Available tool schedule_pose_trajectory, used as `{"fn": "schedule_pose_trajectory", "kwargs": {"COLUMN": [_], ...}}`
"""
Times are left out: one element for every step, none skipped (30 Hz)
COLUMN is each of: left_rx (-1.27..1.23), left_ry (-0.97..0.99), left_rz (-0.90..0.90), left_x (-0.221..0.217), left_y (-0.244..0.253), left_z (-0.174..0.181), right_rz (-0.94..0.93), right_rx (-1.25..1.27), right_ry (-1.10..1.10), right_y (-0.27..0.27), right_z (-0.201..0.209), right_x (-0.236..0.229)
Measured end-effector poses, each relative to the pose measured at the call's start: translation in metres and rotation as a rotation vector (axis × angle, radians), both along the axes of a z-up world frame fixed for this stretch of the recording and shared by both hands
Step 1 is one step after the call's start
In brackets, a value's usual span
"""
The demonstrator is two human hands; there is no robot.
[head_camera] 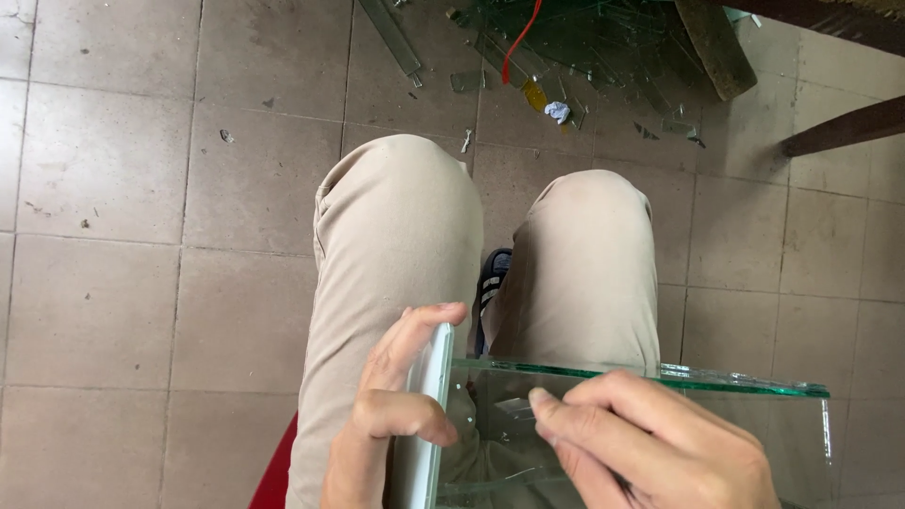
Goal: Cleaning the edges of a small glass box using a razor blade to remove excess silicone or debris.
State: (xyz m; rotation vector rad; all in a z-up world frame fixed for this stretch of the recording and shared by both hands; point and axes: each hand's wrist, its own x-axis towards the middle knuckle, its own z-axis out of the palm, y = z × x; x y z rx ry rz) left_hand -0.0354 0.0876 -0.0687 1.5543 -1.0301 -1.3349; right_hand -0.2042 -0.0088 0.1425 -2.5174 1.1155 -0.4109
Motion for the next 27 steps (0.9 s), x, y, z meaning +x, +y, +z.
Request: {"fn": "schedule_pose_trajectory", "kwargs": {"left_rx": [-0.021, -0.042, -0.034, -0.043, -0.053, -0.044, -0.208, -0.372, -0.367, -0.471, -0.576, -0.571, -0.565, -0.559, -0.556, -0.559, -0.562, -0.559, -0.558, -0.556, -0.554, -0.559, -0.566, -0.564, -0.559, -0.555, -0.555], "left_ry": [0.000, 0.000, -0.004, 0.025, 0.050, 0.040, 0.058, 0.078, 0.078, 0.120, 0.163, 0.165, 0.148, 0.131, 0.131, 0.133, 0.133, 0.132, 0.131, 0.129, 0.125, 0.121, 0.119, 0.118, 0.138, 0.159, 0.159], "left_rz": [0.002, 0.003, -0.003, 0.002, 0.006, -0.002, 0.005, 0.009, -0.002, 0.088, 0.180, 0.170, 0.173, 0.175, 0.173, 0.168, 0.165, 0.163, 0.179, 0.195, 0.194, 0.194, 0.192, 0.188, 0.188, 0.189, 0.187], "left_x": [0.001, 0.001, 0.002, 0.003, 0.005, 0.008, 0.009, 0.010, 0.009, 0.007, 0.005, 0.006, 0.007, 0.008, 0.008, 0.008, 0.009, 0.008, 0.007, 0.006, 0.005, 0.005, 0.005, 0.006, 0.006, 0.006, 0.005], "left_y": [0.000, 0.001, 0.002, 0.003, 0.004, 0.007, 0.010, 0.012, 0.011, 0.010, 0.009, 0.009, 0.008, 0.007, 0.007, 0.007, 0.007, 0.006, 0.005, 0.004, 0.004, 0.005, 0.005, 0.005, 0.006, 0.007, 0.006], "left_z": [-0.001, -0.002, 0.003, 0.008, 0.013, 0.014, 0.016, 0.018, 0.050, 0.081, 0.113, 0.118, 0.122, 0.126, 0.124, 0.122, 0.121, 0.124, 0.126, 0.129, 0.128, 0.127, 0.126, 0.125, 0.124, 0.122, 0.124], "right_rz": [-0.039, -0.077, -0.083, -0.037, 0.007, -0.001, 0.026, 0.053, 0.042, 0.107, 0.172, 0.162, 0.231, 0.301, 0.299, 0.270, 0.243, 0.242, 0.311, 0.381, 0.381, 0.361, 0.338, 0.336, 0.342, 0.349, 0.347], "right_rx": [0.071, 0.142, 0.150, 0.059, -0.032, -0.024, 0.050, 0.125, 0.130, 0.130, 0.128, 0.132, 0.166, 0.199, 0.202, 0.173, 0.144, 0.146, 0.166, 0.185, 0.188, 0.219, 0.249, 0.251, 0.239, 0.227, 0.226], "right_ry": [0.006, 0.013, 0.008, 0.003, -0.006, -0.016, -0.005, 0.004, 0.002, -0.013, -0.027, -0.028, -0.043, -0.057, -0.058, -0.065, -0.072, -0.074, -0.075, -0.076, -0.080, -0.070, -0.058, -0.061, -0.074, -0.087, -0.087], "right_y": [0.003, 0.007, 0.003, 0.000, -0.002, 0.001, 0.004, 0.007, 0.005, 0.002, 0.000, -0.002, -0.005, -0.008, -0.007, -0.007, -0.006, -0.008, -0.010, -0.013, -0.012, -0.011, -0.010, -0.012, -0.014, -0.016, -0.016], "right_z": [0.002, 0.005, 0.003, 0.000, -0.003, -0.003, -0.001, 0.000, -0.001, -0.002, -0.003, -0.003, -0.004, -0.006, -0.005, -0.004, -0.004, -0.005, -0.007, -0.008, -0.007, -0.006, -0.005, -0.005, -0.006, -0.007, -0.006], "right_x": [0.003, 0.005, 0.005, 0.004, 0.003, 0.005, 0.007, 0.009, 0.008, 0.007, 0.006, 0.004, 0.003, 0.002, 0.004, 0.007, 0.010, 0.007, 0.005, 0.002, 0.002, 0.002, 0.003, 0.004, 0.004, 0.004, 0.002]}}
